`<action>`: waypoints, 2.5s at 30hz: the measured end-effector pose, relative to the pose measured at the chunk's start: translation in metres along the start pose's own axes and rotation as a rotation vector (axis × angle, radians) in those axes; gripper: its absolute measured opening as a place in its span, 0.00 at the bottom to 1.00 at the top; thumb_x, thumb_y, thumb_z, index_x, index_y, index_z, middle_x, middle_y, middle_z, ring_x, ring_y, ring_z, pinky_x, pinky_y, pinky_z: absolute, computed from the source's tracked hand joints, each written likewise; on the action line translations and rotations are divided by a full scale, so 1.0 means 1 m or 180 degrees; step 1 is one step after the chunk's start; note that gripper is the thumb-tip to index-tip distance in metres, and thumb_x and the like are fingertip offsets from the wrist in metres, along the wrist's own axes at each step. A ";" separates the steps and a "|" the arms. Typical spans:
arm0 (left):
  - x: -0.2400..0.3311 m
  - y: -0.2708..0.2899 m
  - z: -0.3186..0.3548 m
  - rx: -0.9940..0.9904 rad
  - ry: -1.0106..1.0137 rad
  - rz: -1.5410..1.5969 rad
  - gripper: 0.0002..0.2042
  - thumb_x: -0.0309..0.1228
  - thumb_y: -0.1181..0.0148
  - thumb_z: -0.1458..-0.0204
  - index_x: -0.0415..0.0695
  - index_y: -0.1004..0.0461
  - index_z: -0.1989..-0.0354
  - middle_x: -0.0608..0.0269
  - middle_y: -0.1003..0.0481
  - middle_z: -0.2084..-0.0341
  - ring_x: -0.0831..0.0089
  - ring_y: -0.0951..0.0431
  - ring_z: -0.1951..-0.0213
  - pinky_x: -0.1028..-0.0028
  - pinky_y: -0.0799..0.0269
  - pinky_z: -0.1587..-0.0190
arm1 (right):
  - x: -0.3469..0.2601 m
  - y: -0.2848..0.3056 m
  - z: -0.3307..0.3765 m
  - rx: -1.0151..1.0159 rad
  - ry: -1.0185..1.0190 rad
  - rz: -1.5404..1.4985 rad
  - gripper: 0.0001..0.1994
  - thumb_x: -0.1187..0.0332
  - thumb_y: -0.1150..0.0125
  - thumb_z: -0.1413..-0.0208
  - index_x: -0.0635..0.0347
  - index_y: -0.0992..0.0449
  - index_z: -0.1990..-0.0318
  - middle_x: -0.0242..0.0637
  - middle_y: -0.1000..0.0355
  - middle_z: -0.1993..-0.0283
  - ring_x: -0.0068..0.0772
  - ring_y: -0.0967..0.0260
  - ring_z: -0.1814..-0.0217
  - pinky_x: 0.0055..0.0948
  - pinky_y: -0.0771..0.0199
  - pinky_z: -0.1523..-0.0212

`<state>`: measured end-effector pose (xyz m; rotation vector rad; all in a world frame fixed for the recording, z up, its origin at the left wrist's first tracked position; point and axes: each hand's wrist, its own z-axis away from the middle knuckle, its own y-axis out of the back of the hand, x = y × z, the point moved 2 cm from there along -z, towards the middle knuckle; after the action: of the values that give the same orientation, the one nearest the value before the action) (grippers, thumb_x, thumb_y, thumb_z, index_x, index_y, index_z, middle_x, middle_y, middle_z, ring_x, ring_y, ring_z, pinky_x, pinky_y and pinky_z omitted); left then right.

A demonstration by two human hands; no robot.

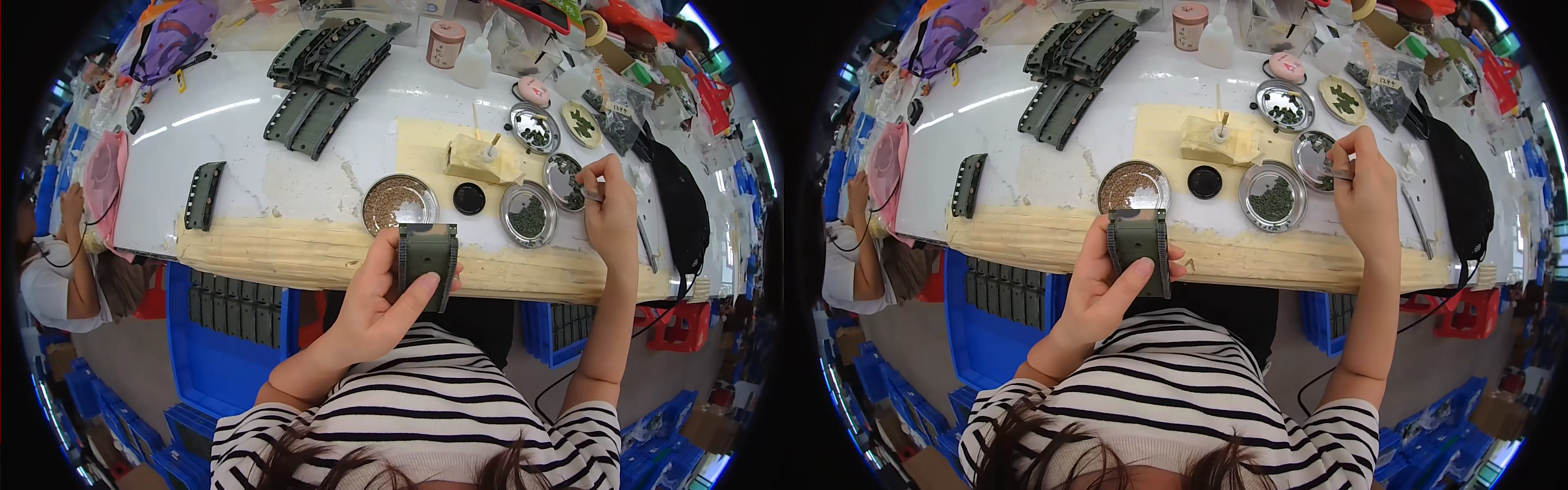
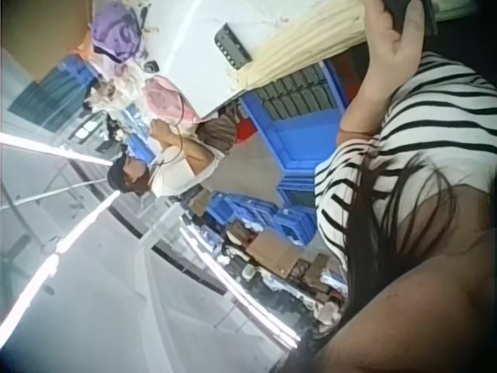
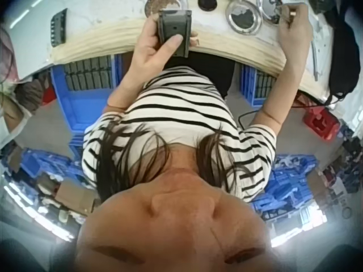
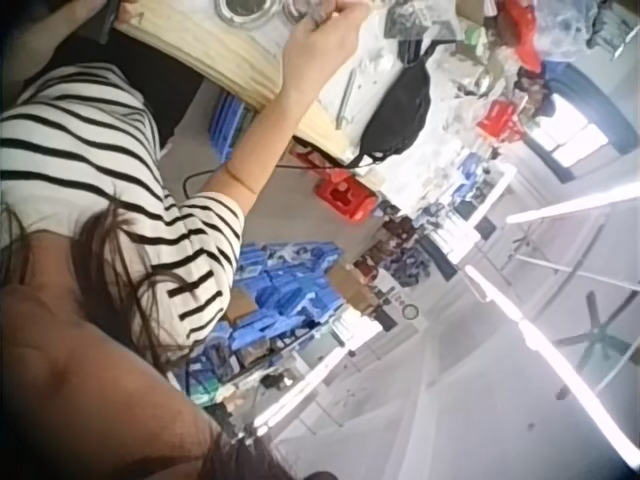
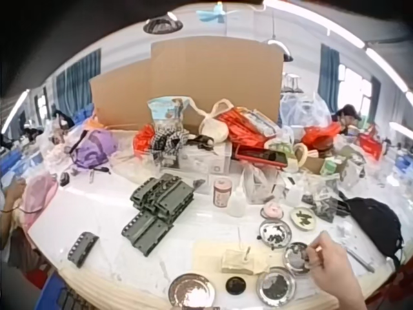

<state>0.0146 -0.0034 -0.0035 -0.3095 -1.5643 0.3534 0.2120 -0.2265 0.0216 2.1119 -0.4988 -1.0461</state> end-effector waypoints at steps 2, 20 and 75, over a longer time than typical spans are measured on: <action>0.000 0.000 0.000 0.0012 0.0009 0.0004 0.19 0.21 0.56 0.41 0.34 0.48 0.42 0.54 0.30 0.55 0.74 0.28 0.54 0.73 0.31 0.49 | -0.010 0.003 0.005 0.0052 -0.0071 -0.0098 0.05 0.80 0.43 0.50 0.63 0.33 0.69 0.35 0.30 0.75 0.25 0.43 0.82 0.25 0.44 0.78; -0.005 -0.001 0.004 -0.0099 -0.0207 -0.0356 0.17 0.20 0.56 0.41 0.38 0.46 0.44 0.49 0.28 0.55 0.66 0.25 0.53 0.67 0.30 0.47 | -0.105 0.000 0.040 -0.0010 0.0474 -0.0884 0.10 0.84 0.37 0.57 0.61 0.19 0.67 0.36 0.25 0.71 0.23 0.31 0.74 0.18 0.35 0.75; -0.009 0.001 0.004 -0.0147 -0.0044 -0.0247 0.18 0.21 0.55 0.41 0.37 0.47 0.43 0.51 0.29 0.54 0.68 0.25 0.53 0.70 0.28 0.49 | -0.111 -0.042 0.043 -0.0089 0.1550 -0.0743 0.14 0.78 0.39 0.60 0.61 0.23 0.61 0.38 0.25 0.66 0.35 0.27 0.71 0.27 0.33 0.75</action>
<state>0.0108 -0.0058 -0.0122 -0.2819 -1.5950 0.2598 0.1122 -0.1495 0.0306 2.3338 -0.0004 -0.6141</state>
